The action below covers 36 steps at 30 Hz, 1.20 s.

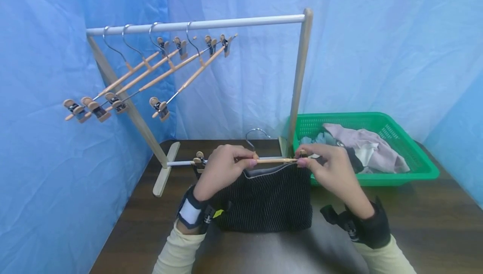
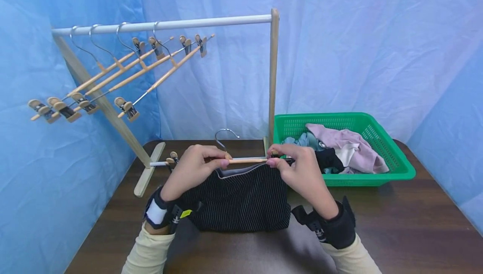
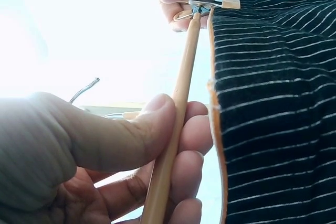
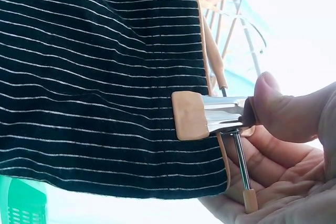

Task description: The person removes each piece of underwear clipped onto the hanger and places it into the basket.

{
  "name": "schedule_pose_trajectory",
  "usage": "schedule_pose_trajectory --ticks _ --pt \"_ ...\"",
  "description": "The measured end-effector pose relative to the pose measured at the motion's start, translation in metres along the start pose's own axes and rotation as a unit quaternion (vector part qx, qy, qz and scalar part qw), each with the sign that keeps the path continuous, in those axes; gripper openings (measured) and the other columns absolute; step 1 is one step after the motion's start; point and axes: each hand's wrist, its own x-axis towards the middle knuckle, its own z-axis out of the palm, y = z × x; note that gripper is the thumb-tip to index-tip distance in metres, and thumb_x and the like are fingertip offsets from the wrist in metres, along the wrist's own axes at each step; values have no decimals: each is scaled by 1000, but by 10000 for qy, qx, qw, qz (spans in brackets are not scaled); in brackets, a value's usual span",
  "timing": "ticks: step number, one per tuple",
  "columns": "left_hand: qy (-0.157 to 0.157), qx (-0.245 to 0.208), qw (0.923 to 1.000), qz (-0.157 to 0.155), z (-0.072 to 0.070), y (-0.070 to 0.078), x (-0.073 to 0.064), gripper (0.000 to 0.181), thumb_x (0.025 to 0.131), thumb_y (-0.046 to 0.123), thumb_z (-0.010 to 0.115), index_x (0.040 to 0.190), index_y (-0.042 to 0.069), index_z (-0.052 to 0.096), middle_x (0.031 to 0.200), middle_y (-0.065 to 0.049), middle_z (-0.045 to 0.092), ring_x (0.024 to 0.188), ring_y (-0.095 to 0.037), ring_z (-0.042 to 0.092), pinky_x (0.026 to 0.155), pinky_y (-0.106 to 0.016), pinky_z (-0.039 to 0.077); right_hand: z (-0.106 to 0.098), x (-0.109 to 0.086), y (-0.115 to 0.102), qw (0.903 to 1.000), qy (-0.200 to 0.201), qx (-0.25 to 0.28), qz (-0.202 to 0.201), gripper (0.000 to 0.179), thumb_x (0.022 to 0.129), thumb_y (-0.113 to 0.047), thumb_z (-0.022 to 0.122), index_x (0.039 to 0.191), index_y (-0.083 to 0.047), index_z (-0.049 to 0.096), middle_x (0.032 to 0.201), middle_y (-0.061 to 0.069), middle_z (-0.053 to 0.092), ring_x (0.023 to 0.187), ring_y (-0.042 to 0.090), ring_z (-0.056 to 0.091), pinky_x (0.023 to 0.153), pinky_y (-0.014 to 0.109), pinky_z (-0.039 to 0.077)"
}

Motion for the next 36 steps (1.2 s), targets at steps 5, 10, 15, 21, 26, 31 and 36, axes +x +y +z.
schedule_pose_trajectory --ticks 5,10,15,21,26,31,36 --pt "-15 9 10000 41 0 0 0 13 92 13 76 104 12 81 87 2 75 73 -12 59 67 -27 46 1 0 1 9999 102 28 -2 18 88 -3 78 106 -4 79 97 12 78 71 15 56 55 21 45" --pt "14 43 10000 63 0 1 -1 14 91 14 76 104 12 81 88 1 76 72 -12 58 67 -26 46 2 0 2 9997 208 25 -82 17 86 -3 79 103 -5 79 94 10 78 74 14 59 59 21 50" --pt "23 77 9999 90 0 1 -1 13 91 14 77 103 13 82 89 1 76 72 -10 59 67 -26 46 4 0 3 9995 297 35 -140 16 85 -2 80 101 -6 80 92 8 78 72 12 57 57 20 48" --pt "21 106 9999 118 0 1 -1 12 91 14 76 102 13 82 89 1 76 72 -10 58 67 -26 46 6 0 4 9988 436 34 -236 14 84 -2 80 97 -7 80 88 8 77 62 8 48 48 20 34" --pt "44 118 9999 78 0 2 -1 12 91 14 77 102 12 82 89 0 77 72 -11 58 67 -26 46 7 0 4 9982 532 152 -222 14 85 0 79 99 -5 80 88 10 78 56 4 46 43 20 28" --pt "53 133 9999 79 2 1 0 11 91 14 77 101 13 82 88 1 77 71 -9 58 66 -25 45 10 0 4 9976 650 160 -177 14 85 2 79 97 -3 80 87 12 78 57 8 51 43 20 30" --pt "110 172 9998 87 3 1 1 11 91 15 77 101 13 82 88 2 77 71 -9 59 66 -25 46 12 1 7 9964 790 -5 -304 13 83 1 80 95 -3 80 86 11 78 57 10 52 45 19 32"
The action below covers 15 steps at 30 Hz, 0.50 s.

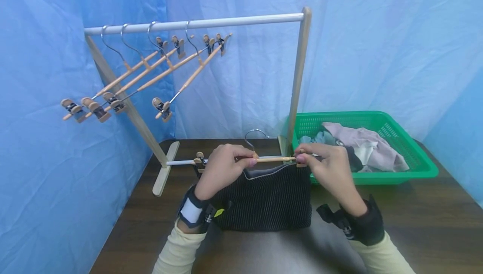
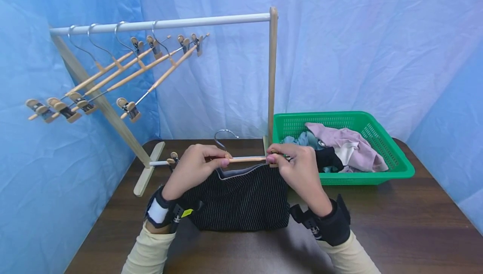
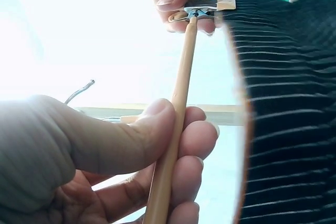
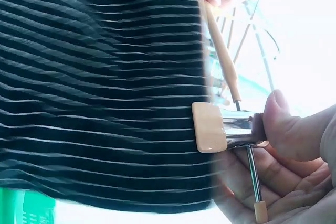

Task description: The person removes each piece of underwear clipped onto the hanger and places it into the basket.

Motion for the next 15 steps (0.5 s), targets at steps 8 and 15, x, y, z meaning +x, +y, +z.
schedule_pose_trajectory --ticks 8,15 --pt "89 45 9999 77 2 -1 1 10 90 16 78 99 14 82 88 2 77 71 -7 60 64 -24 45 -1 1 -1 9997 55 222 -82 11 83 3 80 92 -2 80 76 8 75 52 8 47 44 15 31" --pt "135 47 9999 -25 2 0 1 11 90 17 78 99 14 82 89 2 78 71 -7 60 63 -24 44 -3 1 1 9998 -118 142 -69 16 85 7 76 96 -4 79 83 9 77 55 7 47 41 18 27"
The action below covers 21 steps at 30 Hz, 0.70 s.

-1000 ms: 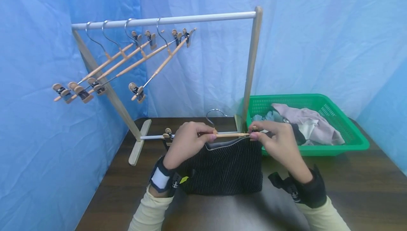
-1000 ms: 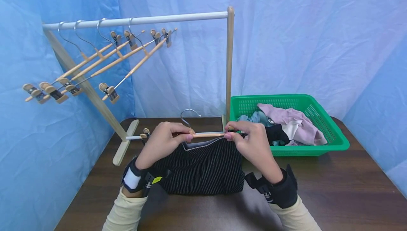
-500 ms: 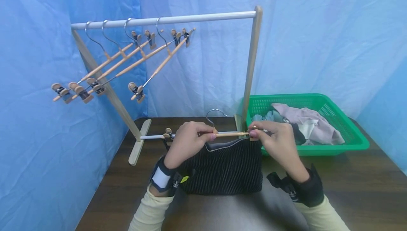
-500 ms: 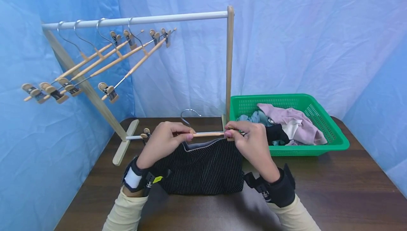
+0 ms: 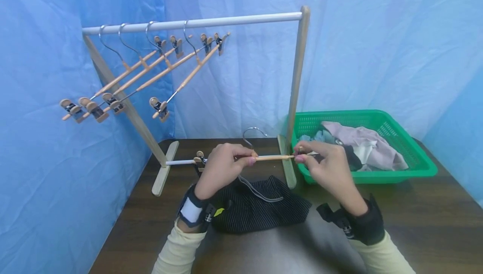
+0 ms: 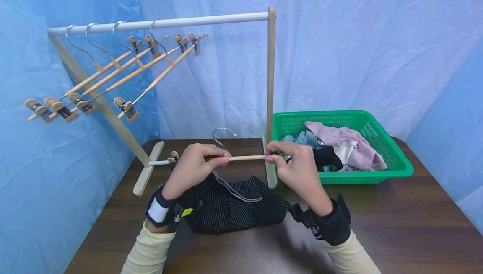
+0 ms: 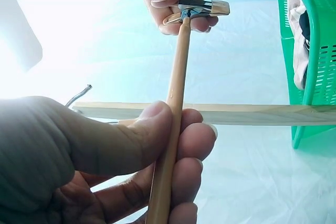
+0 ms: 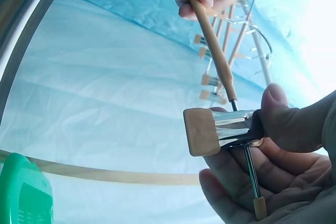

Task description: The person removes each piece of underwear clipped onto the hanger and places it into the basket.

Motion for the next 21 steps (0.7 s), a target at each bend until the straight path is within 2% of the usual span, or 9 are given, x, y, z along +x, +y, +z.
schedule_pose_trajectory --ticks 4,10,12,16,21 --pt "54 20 10000 -38 1 0 0 11 90 18 78 99 15 83 89 3 78 71 -7 60 63 -24 44 0 0 1 9999 -128 -85 -21 16 86 6 75 99 -4 77 85 9 77 57 7 48 41 20 29" --pt "-8 55 10000 47 3 2 2 12 91 19 77 100 14 82 92 2 79 72 -8 61 63 -24 45 -6 -1 4 9992 -352 -88 141 17 88 1 76 104 -4 77 89 13 77 46 4 37 41 21 31" --pt "-69 102 9999 84 2 3 4 11 91 20 77 99 15 82 91 3 79 73 -8 63 65 -24 46 -8 0 5 9991 -404 -22 91 17 88 1 77 104 -3 77 90 13 77 47 3 38 42 21 34" --pt "-382 212 9989 172 -3 4 10 9 93 22 76 97 16 82 84 5 76 74 -7 63 66 -24 47 -11 3 6 9991 -406 58 -97 19 87 0 78 105 -3 76 88 12 76 54 4 45 46 18 39" --pt "-1083 385 9932 186 -14 8 18 10 95 22 73 96 16 81 77 7 70 65 -7 51 58 -22 38 -13 5 7 9987 -492 7 -150 19 86 -1 79 105 -3 76 87 9 75 59 8 47 48 21 40"
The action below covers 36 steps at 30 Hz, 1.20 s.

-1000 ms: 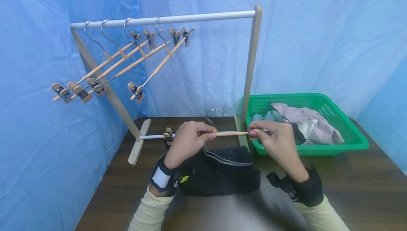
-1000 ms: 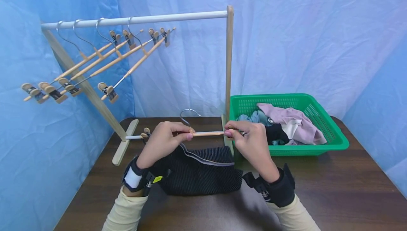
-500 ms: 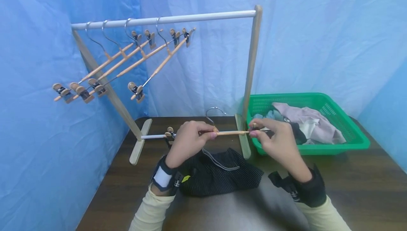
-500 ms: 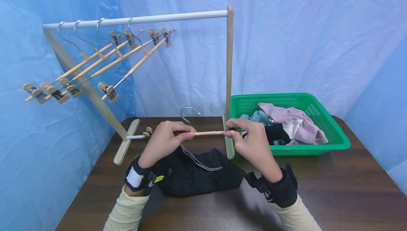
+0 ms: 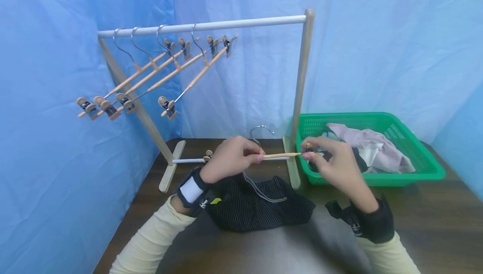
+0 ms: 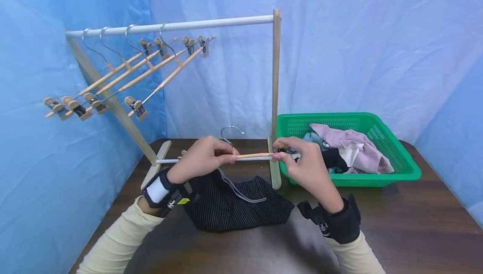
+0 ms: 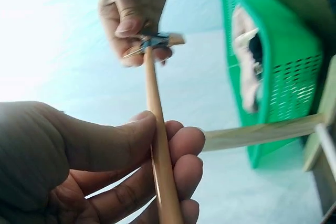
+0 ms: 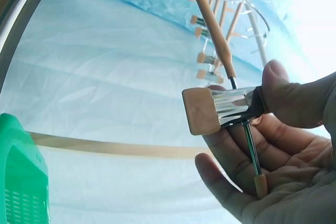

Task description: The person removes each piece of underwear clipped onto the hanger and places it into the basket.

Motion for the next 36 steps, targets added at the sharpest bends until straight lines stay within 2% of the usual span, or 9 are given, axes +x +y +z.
schedule_pose_trajectory --ticks 4,7,11,16,19,22,26,31,36 --pt "-673 12 9977 -80 -11 7 3 10 96 20 73 95 14 80 74 6 67 60 -7 44 54 -20 32 -3 0 2 9997 -31 97 -208 19 85 2 79 103 -3 75 86 8 74 65 10 52 51 20 44" --pt "-1094 -244 9933 -295 -17 12 4 7 94 16 75 95 12 80 77 5 73 61 -6 50 54 -20 34 -5 1 5 9986 -41 180 -486 20 83 4 79 102 -3 75 88 6 74 68 8 54 54 18 47" --pt "-1439 -522 9875 -376 -21 17 4 6 89 11 78 95 10 81 85 1 78 72 -11 67 61 -21 46 -7 1 8 9963 -151 182 -827 21 82 3 80 101 -5 75 91 4 74 72 5 53 56 16 48" --pt "-1740 -538 9830 -242 -18 22 4 5 89 8 78 94 8 80 80 -2 77 72 -14 72 66 -22 54 -12 1 12 9937 -437 102 -1023 24 84 1 79 106 -7 74 95 3 74 78 6 54 60 19 50" --pt "-1843 -628 9806 -204 -17 27 5 5 90 6 77 94 6 80 78 -4 77 73 -18 74 65 -22 55 -15 1 14 9933 -476 10 -1053 28 85 2 78 112 -6 74 100 5 75 84 10 61 66 24 55" --pt "-1876 -764 9789 -283 -15 31 6 6 90 6 76 95 5 79 77 -6 77 77 -26 75 63 -22 55 -18 2 15 9933 -345 -51 -1100 36 85 3 78 120 -5 72 112 10 75 101 23 69 88 42 58" --pt "-1890 -1060 9745 -587 -12 35 8 6 91 5 75 96 4 79 78 -8 76 77 -28 74 63 -27 57 -20 3 12 9926 -112 -65 -1207 48 84 5 77 130 -4 68 129 18 70 126 39 61 114 61 37" --pt "-1914 -1631 9633 -938 -9 38 10 6 91 4 74 96 2 78 85 -14 77 76 -26 74 67 -32 62 -22 2 7 9929 134 -80 -1182 59 83 5 78 139 -6 61 141 19 62 137 42 51 122 62 25" --pt "-1942 -1986 9557 -974 -8 40 11 7 91 3 74 96 2 78 85 -16 77 71 -19 72 69 -33 62 -26 -2 -2 9892 600 -51 -1338 65 80 9 78 141 -6 60 145 17 59 141 38 49 127 49 24"
